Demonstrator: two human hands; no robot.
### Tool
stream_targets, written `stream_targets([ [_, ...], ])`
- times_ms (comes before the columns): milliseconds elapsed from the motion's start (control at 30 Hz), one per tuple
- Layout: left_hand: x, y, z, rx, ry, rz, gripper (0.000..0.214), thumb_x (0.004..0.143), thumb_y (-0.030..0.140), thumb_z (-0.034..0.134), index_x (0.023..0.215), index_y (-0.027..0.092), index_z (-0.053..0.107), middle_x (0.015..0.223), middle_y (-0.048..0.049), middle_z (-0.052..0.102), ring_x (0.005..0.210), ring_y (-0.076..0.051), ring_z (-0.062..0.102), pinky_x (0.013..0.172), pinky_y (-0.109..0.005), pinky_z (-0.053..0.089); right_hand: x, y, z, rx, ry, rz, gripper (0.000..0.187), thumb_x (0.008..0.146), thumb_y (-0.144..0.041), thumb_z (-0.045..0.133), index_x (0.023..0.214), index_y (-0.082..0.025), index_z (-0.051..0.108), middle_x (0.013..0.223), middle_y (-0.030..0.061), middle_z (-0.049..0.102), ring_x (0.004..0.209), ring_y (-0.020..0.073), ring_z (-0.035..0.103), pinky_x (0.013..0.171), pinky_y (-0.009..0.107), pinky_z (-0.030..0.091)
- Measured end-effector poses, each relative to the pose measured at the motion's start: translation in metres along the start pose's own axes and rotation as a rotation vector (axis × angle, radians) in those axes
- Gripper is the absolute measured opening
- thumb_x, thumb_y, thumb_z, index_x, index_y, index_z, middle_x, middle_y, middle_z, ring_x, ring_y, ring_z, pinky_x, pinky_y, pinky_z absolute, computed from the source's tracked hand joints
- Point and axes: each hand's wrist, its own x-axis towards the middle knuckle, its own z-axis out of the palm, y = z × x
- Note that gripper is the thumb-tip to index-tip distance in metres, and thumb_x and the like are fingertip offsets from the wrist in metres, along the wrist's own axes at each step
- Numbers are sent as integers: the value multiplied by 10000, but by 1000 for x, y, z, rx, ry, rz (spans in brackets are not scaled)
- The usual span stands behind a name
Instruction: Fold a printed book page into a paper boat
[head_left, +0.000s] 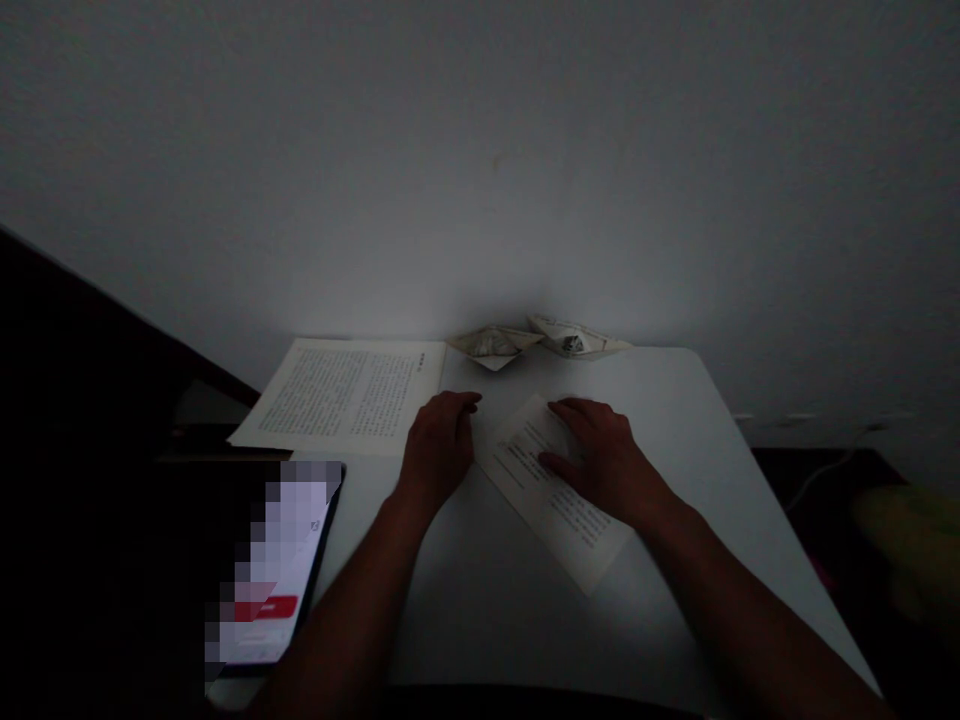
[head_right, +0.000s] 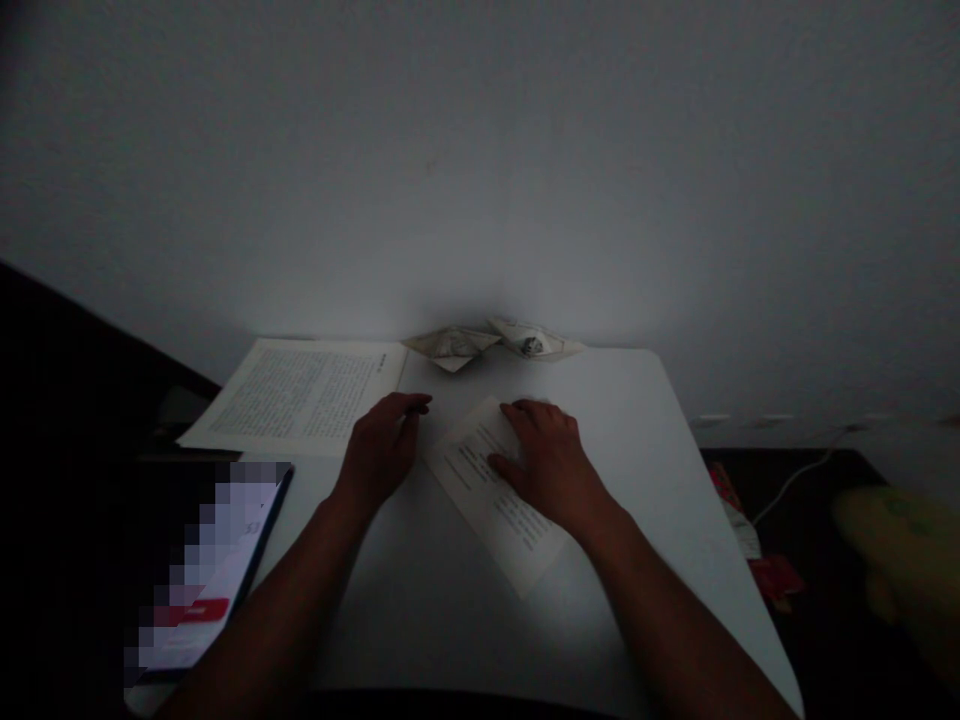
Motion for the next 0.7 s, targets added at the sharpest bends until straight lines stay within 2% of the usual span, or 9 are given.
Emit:
stream_targets([
  [567, 2, -3, -2, 12, 9, -31, 242, 832, 91, 454, 1027, 132, 592, 925, -74, 654, 871, -183, 605, 807, -365, 488, -1, 0, 0, -2, -4, -3, 587, 801, -452, 568, 1315, -210, 418, 1267, 126, 513, 1176, 296, 436, 962, 465, 349],
  [700, -1, 6, -1, 15, -15, -23, 187, 824, 136, 505, 989, 150, 592, 894, -57, 641, 797, -168, 591, 775, -348, 489, -1, 1, 2, -6, 6, -8, 591, 802, -456, 567, 1316, -208, 414, 1262, 126, 515, 1165, 295, 444, 959, 470, 349],
])
